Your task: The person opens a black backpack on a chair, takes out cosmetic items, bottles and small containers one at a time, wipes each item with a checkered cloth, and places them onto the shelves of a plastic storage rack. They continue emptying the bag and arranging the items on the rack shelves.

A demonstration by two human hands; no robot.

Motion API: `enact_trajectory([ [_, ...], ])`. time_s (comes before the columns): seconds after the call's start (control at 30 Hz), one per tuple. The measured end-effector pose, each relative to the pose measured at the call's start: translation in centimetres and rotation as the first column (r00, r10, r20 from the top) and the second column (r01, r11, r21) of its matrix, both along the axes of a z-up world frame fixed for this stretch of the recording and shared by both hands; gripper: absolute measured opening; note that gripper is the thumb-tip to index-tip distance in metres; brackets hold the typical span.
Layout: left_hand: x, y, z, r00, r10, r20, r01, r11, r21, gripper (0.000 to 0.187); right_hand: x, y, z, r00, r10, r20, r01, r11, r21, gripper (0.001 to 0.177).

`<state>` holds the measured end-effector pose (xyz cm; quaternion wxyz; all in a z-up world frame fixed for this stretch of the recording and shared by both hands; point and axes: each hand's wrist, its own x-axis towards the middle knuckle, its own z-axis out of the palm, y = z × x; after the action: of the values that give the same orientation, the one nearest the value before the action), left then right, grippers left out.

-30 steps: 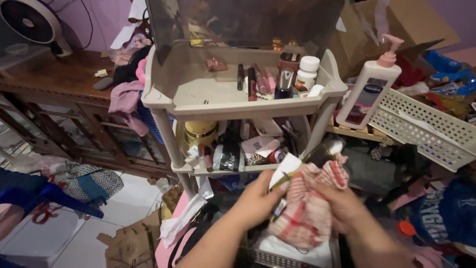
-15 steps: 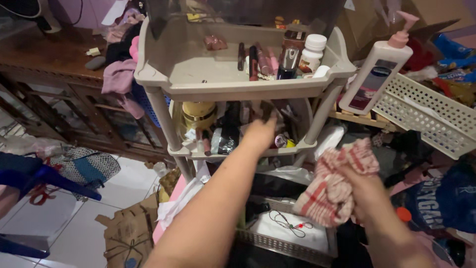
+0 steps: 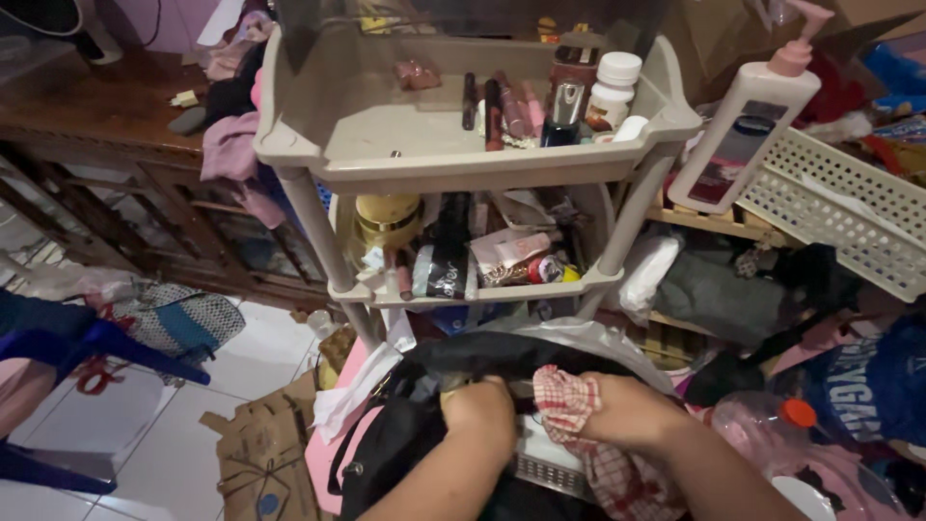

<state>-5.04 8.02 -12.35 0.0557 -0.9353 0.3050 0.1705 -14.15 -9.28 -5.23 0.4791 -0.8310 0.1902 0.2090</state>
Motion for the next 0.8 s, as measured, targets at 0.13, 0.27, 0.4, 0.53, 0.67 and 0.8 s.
enact_trajectory([
  [0.13,0.2,-1.4,-1.6,0.992,0.099,-0.076,-0.107,0.989,-0.098,0.022,0.0,0.7,0.8,0.999,-0.02,-0.026,0.016,0.99,-0.137,0.043],
  [0.27,-0.4,-1.1,-0.3,0.996,0.049,-0.072,-0.061,0.98,-0.192,0.023,0.0,-1.1,-1.2,0.992,0.048,0.118,-0.044,0.999,-0.031,0.035],
  [0.4,-1.5,1.0,3.1,0.994,-0.004,-0.112,-0.021,0.976,-0.215,0.033,-1.2,-4.3,-4.3,0.942,-0.161,0.293,0.056,0.94,0.338,0.039],
  [0.53,-3.2,3.1,7.7,0.971,-0.163,-0.175,0.112,0.956,-0.271,0.068,-2.3,-6.5,-5.8,0.883,-0.34,0.323,0.164,0.869,0.466,0.06],
  [0.67,-3.4,2.3,10.5,0.938,-0.245,-0.246,-0.064,0.575,-0.816,0.05,-1.4,-4.5,-5.8,0.729,-0.612,0.308,0.228,0.641,0.733,0.056],
  [0.8,-3.2,-2.9,9.5,0.89,-0.079,-0.449,-0.434,0.154,-0.888,0.039,-0.1,0.7,-4.5,0.553,-0.77,0.319,0.355,0.564,0.746,0.053],
])
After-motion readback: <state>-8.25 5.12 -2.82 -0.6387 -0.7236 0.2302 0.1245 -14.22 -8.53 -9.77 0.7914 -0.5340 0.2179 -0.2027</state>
